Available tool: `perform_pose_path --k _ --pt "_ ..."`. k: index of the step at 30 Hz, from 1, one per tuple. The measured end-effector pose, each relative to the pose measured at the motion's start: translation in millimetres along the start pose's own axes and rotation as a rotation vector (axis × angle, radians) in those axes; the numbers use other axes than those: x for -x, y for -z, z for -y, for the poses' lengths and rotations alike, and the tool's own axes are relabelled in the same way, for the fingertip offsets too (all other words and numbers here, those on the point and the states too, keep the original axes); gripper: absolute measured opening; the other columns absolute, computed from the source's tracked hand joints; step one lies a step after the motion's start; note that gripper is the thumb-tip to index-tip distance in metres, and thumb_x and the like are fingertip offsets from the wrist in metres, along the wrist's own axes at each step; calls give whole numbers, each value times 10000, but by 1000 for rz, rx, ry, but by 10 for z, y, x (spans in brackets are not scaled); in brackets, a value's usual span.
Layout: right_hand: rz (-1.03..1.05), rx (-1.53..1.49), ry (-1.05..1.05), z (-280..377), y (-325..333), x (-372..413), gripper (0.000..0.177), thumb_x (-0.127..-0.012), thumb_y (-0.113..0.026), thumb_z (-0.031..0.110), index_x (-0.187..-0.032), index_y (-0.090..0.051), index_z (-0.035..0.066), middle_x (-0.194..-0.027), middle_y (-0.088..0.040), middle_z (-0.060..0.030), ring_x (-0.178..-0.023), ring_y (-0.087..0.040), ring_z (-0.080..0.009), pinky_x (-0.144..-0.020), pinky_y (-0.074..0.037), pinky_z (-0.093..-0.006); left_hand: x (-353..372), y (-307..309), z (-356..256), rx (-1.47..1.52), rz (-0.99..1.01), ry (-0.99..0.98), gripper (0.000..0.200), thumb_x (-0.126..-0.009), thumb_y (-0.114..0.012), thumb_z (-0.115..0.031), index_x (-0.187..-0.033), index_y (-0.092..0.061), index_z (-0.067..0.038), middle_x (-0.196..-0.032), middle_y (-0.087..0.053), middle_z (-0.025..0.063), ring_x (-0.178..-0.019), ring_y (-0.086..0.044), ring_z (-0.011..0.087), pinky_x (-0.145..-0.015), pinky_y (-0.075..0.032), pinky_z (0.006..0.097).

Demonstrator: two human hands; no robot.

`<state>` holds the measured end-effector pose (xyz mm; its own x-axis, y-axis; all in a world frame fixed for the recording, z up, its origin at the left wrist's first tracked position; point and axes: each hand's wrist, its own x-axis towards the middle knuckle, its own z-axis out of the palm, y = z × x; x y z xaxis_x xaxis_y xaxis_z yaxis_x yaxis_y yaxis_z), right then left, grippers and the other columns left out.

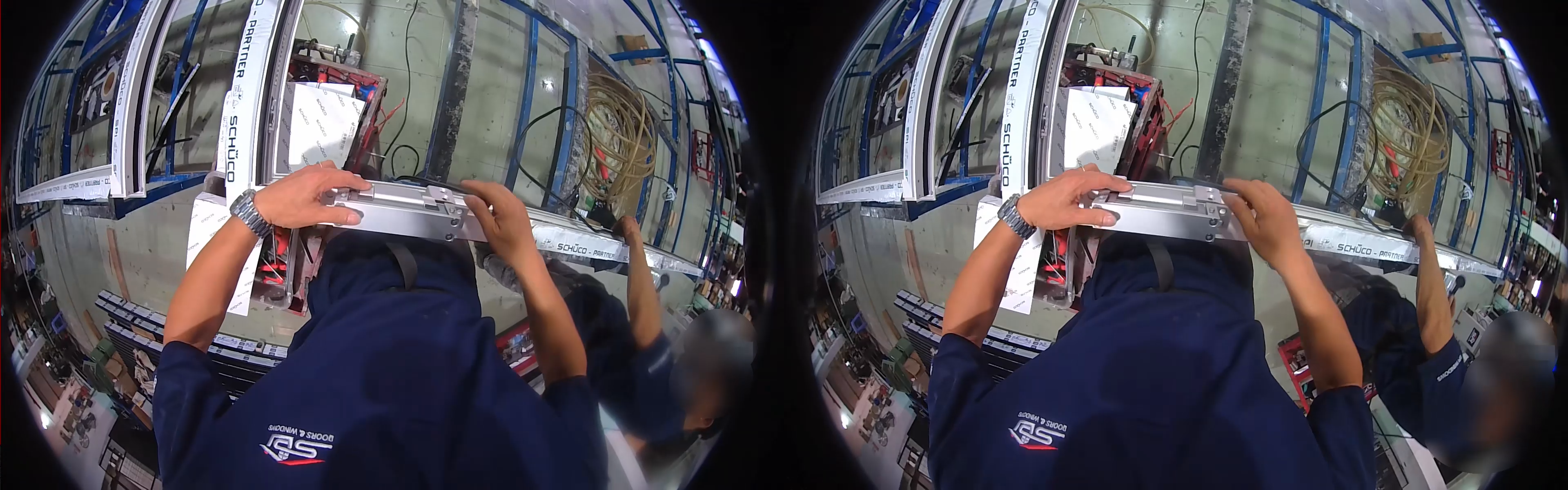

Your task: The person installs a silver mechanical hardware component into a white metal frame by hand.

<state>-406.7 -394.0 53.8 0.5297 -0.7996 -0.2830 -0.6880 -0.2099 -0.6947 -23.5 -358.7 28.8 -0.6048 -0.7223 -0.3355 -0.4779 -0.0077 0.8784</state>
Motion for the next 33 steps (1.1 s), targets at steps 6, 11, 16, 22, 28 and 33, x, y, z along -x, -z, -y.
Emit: perform_pose_path --k 6,11,16,22,28,33 --pt "-14 302 404 559 -377 -232 728 -818 -877 372 -1418 -600 69 -1240 -684 -143 -1131 -674 -326 -981 -529 -462 -64 69 -14 -50 52 53 647 -931 -758 -593 -1366 -705 -117 -1227 -717 164 -1158 -615 323 -973 -531 421" --pt "268 205 261 482 -358 -530 576 -804 -864 314 -1272 -644 60 -1068 -750 -192 -1014 -723 -408 -853 -578 -511 -73 45 20 -53 11 65 755 -831 -857 -562 -1401 -678 -100 -1267 -735 146 -1187 -657 312 -972 -546 402" --pt "484 248 195 544 -221 -756 558 -814 -861 378 -1234 -689 53 -1009 -767 -216 -972 -739 -428 -871 -582 -522 -145 91 33 139 68 138 833 -757 -925 -495 -1426 -653 -79 -1289 -749 144 -1128 -730 271 -960 -565 387" --pt "529 173 117 583 -177 -802 640 -789 -874 348 -1309 -698 19 -1067 -760 -262 -991 -729 -451 -888 -565 -506 -116 48 -82 29 19 180 768 -742 -950 -419 -1365 -696 -47 -1195 -782 147 -1057 -751 272 -959 -567 385" --pt "554 66 112 314 -234 -963 733 -790 -846 587 -1248 -738 25 -1080 -768 -263 -1033 -741 -431 -911 -565 -501 -192 -49 173 136 -84 79 626 -855 -874 -498 -1240 -736 -23 -1059 -787 158 -973 -739 269 -906 -564 377" --pt "808 -109 -113 172 -210 -1345 775 -799 -838 630 -1189 -745 -33 -1006 -769 -175 -954 -730 -308 -828 -547 -428 -344 -159 374 409 -111 174 621 -971 -774 -515 -1282 -697 16 -1070 -776 182 -961 -724 231 -888 -569 373"
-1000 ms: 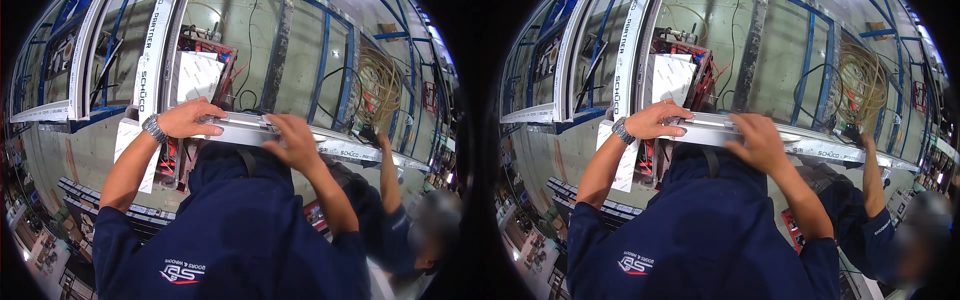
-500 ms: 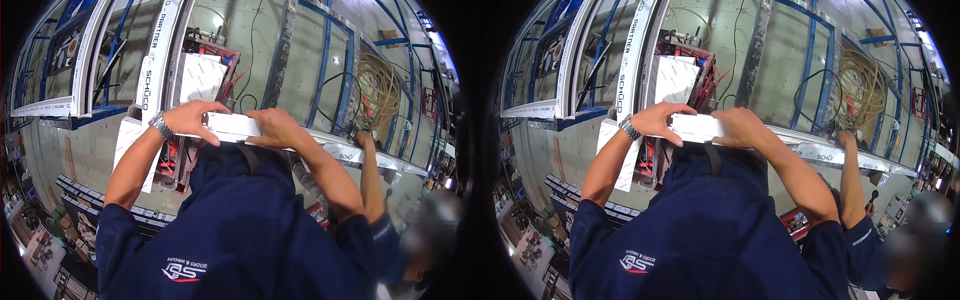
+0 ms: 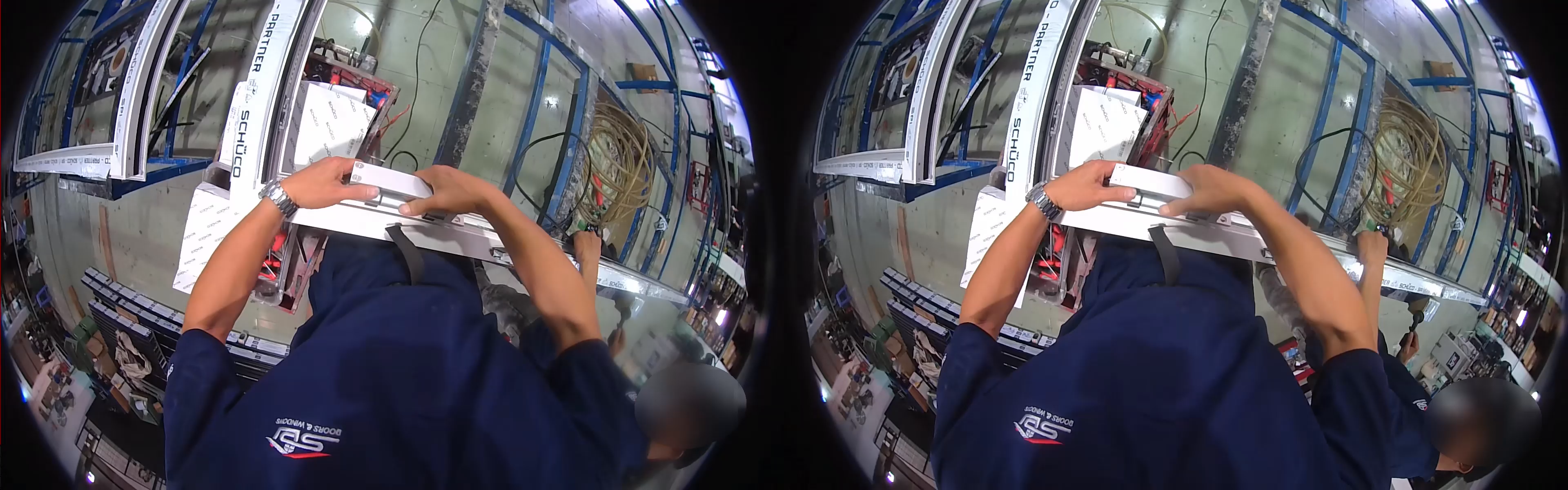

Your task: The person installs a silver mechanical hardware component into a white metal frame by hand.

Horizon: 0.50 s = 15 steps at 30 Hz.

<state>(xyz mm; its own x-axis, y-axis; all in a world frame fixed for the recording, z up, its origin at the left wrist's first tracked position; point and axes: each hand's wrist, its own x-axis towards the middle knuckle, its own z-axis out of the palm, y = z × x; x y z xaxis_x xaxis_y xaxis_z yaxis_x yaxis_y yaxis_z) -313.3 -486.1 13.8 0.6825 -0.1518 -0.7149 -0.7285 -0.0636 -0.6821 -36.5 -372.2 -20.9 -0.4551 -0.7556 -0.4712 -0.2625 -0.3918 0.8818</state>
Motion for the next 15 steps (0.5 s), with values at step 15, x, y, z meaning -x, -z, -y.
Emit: perform_pose_path --k 15 --pt "171 -29 207 -222 182 -398 669 -924 -755 596 -1124 -691 -39 -968 -701 -143 -918 -641 -243 -796 -499 -386 122 144 -43 49 -36 141 741 -900 -852 -251 -1533 -517 -61 -1169 -770 196 -999 -700 247 -924 -531 384"
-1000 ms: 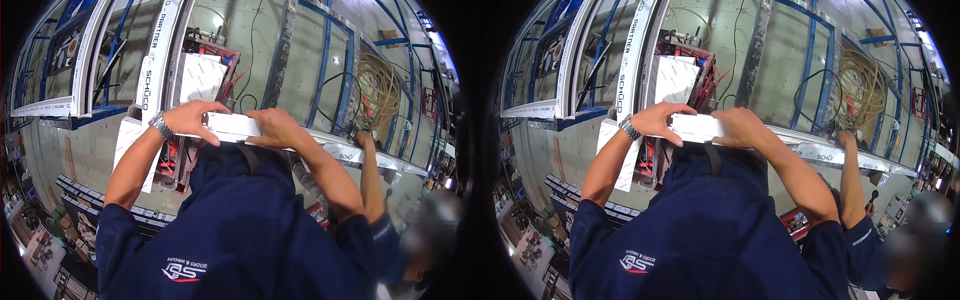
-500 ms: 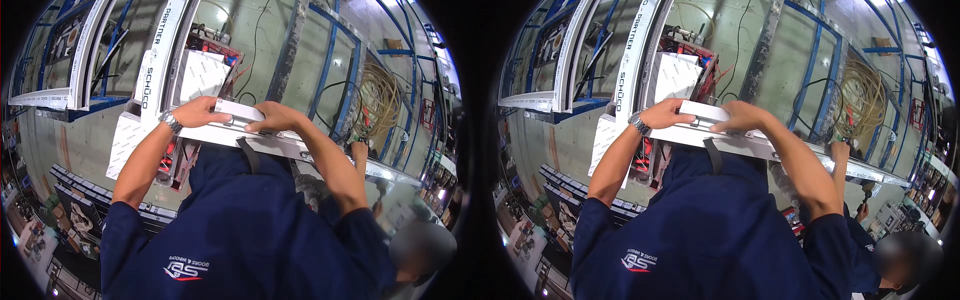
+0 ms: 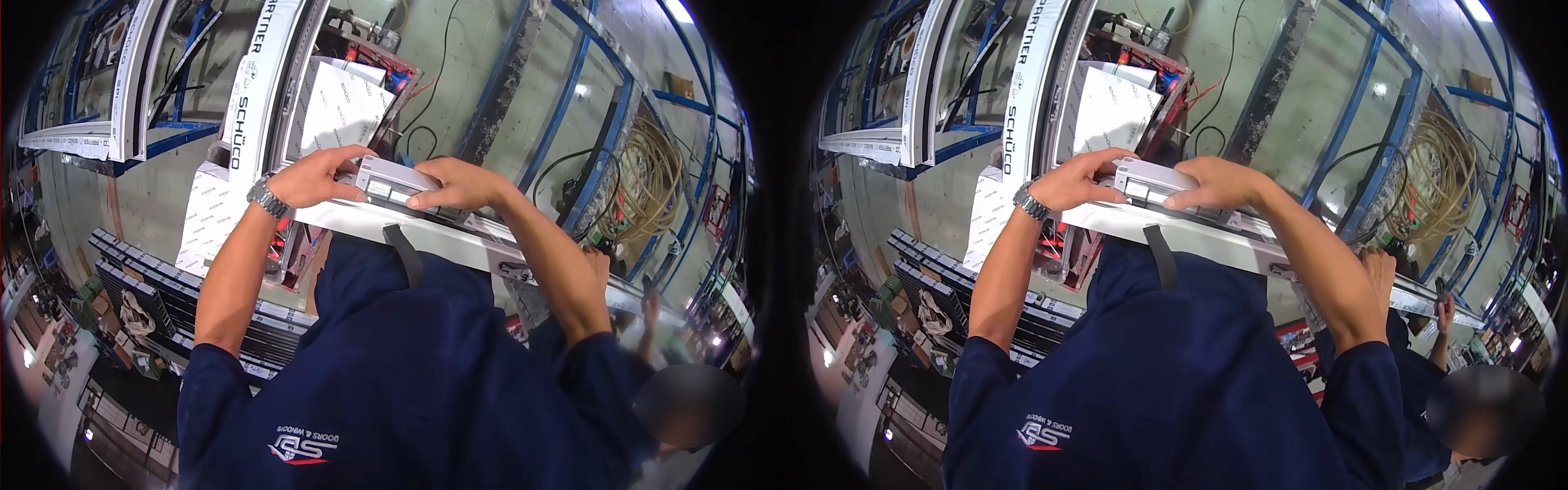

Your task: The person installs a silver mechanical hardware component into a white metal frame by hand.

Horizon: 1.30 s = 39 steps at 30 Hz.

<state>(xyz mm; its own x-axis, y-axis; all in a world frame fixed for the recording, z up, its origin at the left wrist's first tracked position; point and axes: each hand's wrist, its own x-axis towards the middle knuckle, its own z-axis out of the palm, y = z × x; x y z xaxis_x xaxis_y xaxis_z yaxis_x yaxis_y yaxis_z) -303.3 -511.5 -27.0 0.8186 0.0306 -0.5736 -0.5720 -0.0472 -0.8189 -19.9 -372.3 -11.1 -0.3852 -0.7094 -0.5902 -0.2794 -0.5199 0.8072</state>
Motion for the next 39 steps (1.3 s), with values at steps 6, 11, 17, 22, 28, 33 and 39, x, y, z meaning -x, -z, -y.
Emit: perform_pose_path --k 6,11,17,22,28,33,39 --pt "-13 36 61 -57 0 -41 648 -948 -735 581 -1086 -688 -51 -944 -697 -157 -892 -645 -241 -768 -496 -391 12 -50 12 37 -29 40 731 -891 -861 -212 -1521 -523 -61 -1196 -758 180 -992 -657 206 -909 -521 357" --pt "59 -68 -42 4 30 -35 729 -906 -731 624 -1171 -713 -55 -1031 -747 -185 -969 -702 -297 -851 -538 -403 -50 -7 111 101 16 25 717 -896 -861 -212 -1511 -521 -68 -1177 -751 149 -999 -647 191 -904 -511 345" --pt "-31 -2 -77 -4 -57 -46 841 -912 -649 730 -1199 -710 -59 -1060 -748 -227 -985 -705 -362 -882 -540 -438 -47 -30 48 64 -4 32 711 -886 -868 -200 -1502 -531 -89 -1127 -742 119 -986 -617 185 -903 -500 356" --pt "-81 83 -19 18 -99 -9 770 -947 -665 690 -1134 -699 -56 -963 -724 -232 -927 -700 -367 -826 -534 -446 -13 -36 38 66 -29 -8 722 -870 -884 -204 -1494 -537 -97 -1143 -721 120 -1024 -622 195 -930 -503 351" --pt "-62 51 -63 91 -47 -21 809 -884 -686 702 -1114 -729 -72 -1023 -743 -246 -957 -712 -365 -835 -541 -448 -39 -23 104 70 -17 18 758 -854 -898 -247 -1501 -531 -99 -1159 -704 127 -1039 -614 196 -945 -496 347" --pt "-50 -18 -72 56 -42 -40 777 -886 -702 678 -1101 -734 -68 -1019 -742 -219 -949 -709 -316 -836 -536 -415 -99 19 91 149 63 75 735 -876 -875 -125 -1511 -508 -77 -1268 -730 132 -1201 -641 193 -1046 -492 339" --pt "-160 68 -35 95 -129 20 761 -881 -708 667 -1084 -740 -66 -996 -745 -243 -920 -712 -358 -826 -540 -425 -37 -56 53 187 -11 -6 703 -869 -862 -103 -1490 -533 -77 -1173 -736 121 -1030 -627 165 -923 -509 339"
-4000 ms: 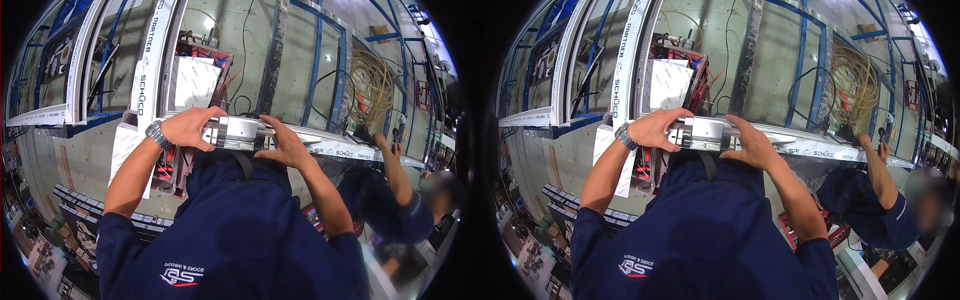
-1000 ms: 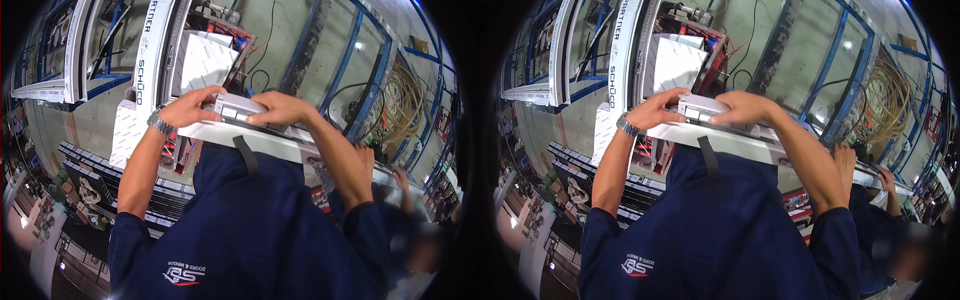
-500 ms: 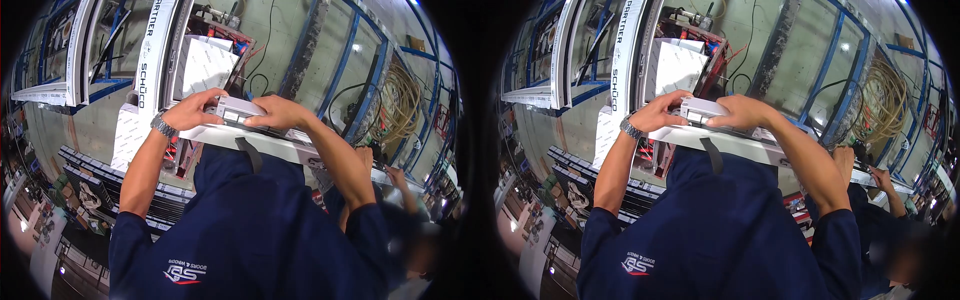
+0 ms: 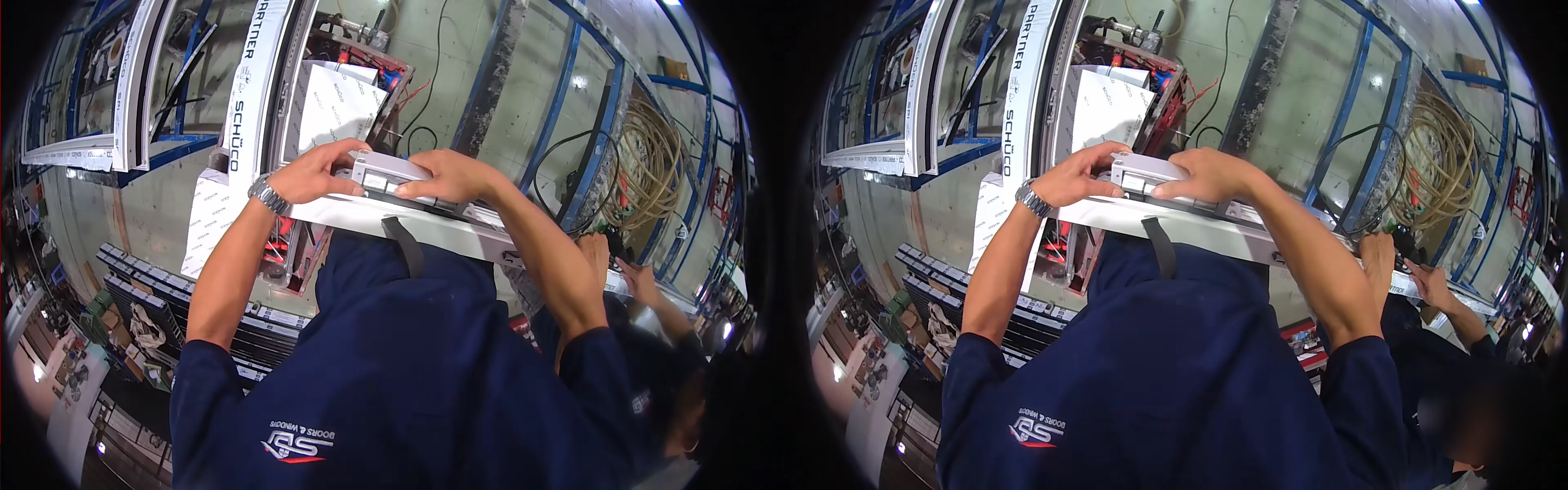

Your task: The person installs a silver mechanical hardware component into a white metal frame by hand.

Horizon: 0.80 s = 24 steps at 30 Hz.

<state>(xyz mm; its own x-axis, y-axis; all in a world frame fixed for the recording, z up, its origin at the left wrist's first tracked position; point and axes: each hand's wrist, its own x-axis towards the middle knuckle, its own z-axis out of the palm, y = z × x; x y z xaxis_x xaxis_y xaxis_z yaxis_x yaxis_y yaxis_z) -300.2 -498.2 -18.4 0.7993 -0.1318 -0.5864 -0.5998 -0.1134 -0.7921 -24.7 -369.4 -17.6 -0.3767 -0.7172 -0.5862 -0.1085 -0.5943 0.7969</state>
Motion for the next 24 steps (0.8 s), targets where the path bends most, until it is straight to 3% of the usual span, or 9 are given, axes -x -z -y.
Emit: perform_pose_path --k 3,4,8,11,16,19,20,23,24 --pt "-53 162 42 170 34 108 704 -905 -728 641 -1057 -725 -46 -913 -733 -232 -857 -712 -369 -748 -527 -446 1 14 -19 -66 -44 -76 687 -863 -862 -83 -1476 -550 -78 -1167 -740 113 -1058 -631 164 -948 -514 346" --pt "-99 132 69 119 16 96 709 -892 -736 651 -1015 -720 -47 -850 -721 -237 -802 -709 -391 -721 -524 -462 4 -3 -69 40 -31 -36 679 -863 -866 -95 -1471 -563 -85 -1169 -736 92 -1066 -626 162 -972 -499 344" --pt "-6 140 5 77 165 -58 708 -885 -757 637 -1071 -730 -46 -951 -735 -220 -884 -712 -348 -765 -525 -440 -66 89 18 -143 -55 -8 721 -874 -871 -128 -1513 -541 -86 -1183 -715 75 -1068 -628 154 -952 -511 328" --pt "45 146 8 187 275 -109 710 -892 -755 628 -1109 -733 -47 -963 -735 -193 -907 -703 -312 -794 -524 -422 13 70 -57 55 -80 -37 731 -889 -868 -156 -1531 -526 -87 -1167 -717 81 -1063 -629 153 -935 -517 323" --pt "222 -14 -90 -24 413 -267 686 -904 -757 604 -1152 -734 -35 -990 -735 -118 -922 -664 -214 -816 -509 -374 -65 64 65 -16 -44 -33 764 -939 -821 -198 -1611 -467 -115 -1192 -707 101 -1011 -619 157 -895 -514 317" --pt "246 -99 -102 -31 429 -226 661 -909 -761 593 -1140 -739 -26 -976 -717 -80 -905 -627 -166 -804 -490 -341 -46 59 -165 -155 -17 145 785 -976 -799 -192 -1655 -410 -130 -1386 -657 157 -1258 -612 202 -1066 -508 357" --pt "243 -112 -103 -33 454 -222 660 -908 -763 591 -1139 -738 -27 -973 -716 -79 -902 -625 -166 -799 -489 -342 -80 58 35 -174 -62 2 800 -956 -800 -283 -1654 -424 -177 -1218 -701 116 -876 -576 151 -795 -502 314" --pt "243 -166 -95 -208 467 -280 668 -905 -764 593 -1127 -730 -37 -941 -703 -75 -887 -610 -169 -782 -485 -347 -120 30 79 -149 -82 -39 844 -960 -793 -268 -1687 -370 -199 -1249 -694 155 -920 -625 174 -828 -529 333" --pt "259 -173 -114 -155 529 -267 671 -904 -765 593 -1124 -727 -40 -935 -700 -76 -885 -608 -169 -781 -485 -347 -117 -2 44 -142 -102 -31 874 -961 -791 -263 -1705 -335 -210 -1280 -686 198 -1002 -666 207 -880 -540 338"
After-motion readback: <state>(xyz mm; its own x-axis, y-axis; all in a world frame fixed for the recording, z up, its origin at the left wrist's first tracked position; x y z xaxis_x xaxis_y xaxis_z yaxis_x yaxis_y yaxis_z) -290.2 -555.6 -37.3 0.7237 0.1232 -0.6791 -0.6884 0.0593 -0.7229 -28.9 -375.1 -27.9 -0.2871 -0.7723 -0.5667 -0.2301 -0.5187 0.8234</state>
